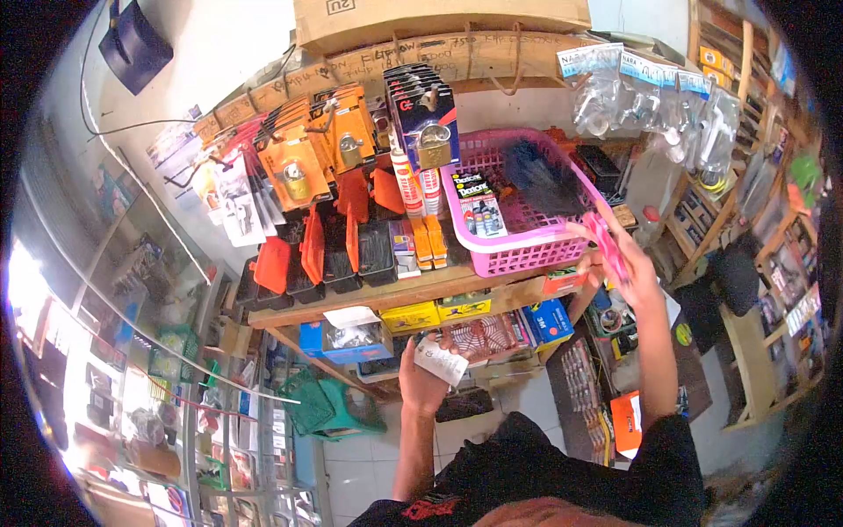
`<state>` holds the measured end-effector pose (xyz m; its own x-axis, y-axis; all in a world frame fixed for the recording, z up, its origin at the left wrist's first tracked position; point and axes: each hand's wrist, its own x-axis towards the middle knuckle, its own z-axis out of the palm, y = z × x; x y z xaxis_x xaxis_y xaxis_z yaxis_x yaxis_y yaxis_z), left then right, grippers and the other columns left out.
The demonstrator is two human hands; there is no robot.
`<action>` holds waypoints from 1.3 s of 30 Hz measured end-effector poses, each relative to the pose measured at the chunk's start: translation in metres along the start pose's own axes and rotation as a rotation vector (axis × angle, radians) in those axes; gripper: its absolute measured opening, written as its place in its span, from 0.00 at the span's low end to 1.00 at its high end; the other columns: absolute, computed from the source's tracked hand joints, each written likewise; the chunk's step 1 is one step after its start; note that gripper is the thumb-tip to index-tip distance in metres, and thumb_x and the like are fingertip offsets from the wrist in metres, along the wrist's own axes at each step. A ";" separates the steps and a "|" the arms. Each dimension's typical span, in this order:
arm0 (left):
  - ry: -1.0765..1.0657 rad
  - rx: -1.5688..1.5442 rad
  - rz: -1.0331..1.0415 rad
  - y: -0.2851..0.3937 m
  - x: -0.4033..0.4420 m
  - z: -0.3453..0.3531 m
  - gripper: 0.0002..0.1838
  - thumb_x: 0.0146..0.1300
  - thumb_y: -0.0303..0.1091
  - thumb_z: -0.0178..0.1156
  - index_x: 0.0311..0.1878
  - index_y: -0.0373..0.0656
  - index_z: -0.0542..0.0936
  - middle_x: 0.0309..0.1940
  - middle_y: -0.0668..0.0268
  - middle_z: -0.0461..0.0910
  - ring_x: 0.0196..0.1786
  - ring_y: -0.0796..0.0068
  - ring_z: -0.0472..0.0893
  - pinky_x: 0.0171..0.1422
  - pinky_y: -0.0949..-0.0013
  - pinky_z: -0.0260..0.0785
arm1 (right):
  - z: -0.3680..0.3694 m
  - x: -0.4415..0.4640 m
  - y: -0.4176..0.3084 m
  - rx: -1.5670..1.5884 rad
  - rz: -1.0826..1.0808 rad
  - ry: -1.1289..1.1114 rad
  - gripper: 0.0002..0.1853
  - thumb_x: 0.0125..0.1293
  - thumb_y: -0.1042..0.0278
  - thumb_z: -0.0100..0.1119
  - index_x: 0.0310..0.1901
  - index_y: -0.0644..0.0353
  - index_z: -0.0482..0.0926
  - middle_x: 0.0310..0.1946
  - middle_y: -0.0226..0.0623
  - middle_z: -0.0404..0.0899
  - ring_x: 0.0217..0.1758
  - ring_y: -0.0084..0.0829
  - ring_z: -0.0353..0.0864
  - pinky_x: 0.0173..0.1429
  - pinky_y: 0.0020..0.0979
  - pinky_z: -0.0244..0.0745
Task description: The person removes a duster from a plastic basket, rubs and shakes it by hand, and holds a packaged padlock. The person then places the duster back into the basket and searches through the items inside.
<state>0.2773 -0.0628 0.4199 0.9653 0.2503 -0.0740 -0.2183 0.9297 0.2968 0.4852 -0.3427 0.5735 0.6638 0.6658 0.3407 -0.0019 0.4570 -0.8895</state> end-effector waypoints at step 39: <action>-0.493 1.351 1.289 0.064 0.051 0.250 0.40 0.68 0.28 0.58 0.77 0.32 0.48 0.60 0.49 0.76 0.59 0.68 0.78 0.63 0.66 0.71 | 0.178 0.113 -0.023 -0.121 -0.567 -0.053 0.20 0.66 0.77 0.64 0.59 0.70 0.76 0.33 0.28 0.79 0.31 0.15 0.79 0.34 0.20 0.78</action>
<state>0.3486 -0.0586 0.6733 0.3395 0.1978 0.9196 -0.7176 -0.5775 0.3892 0.4272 -0.1728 0.6872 0.4980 0.3665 0.7859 0.4303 0.6825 -0.5909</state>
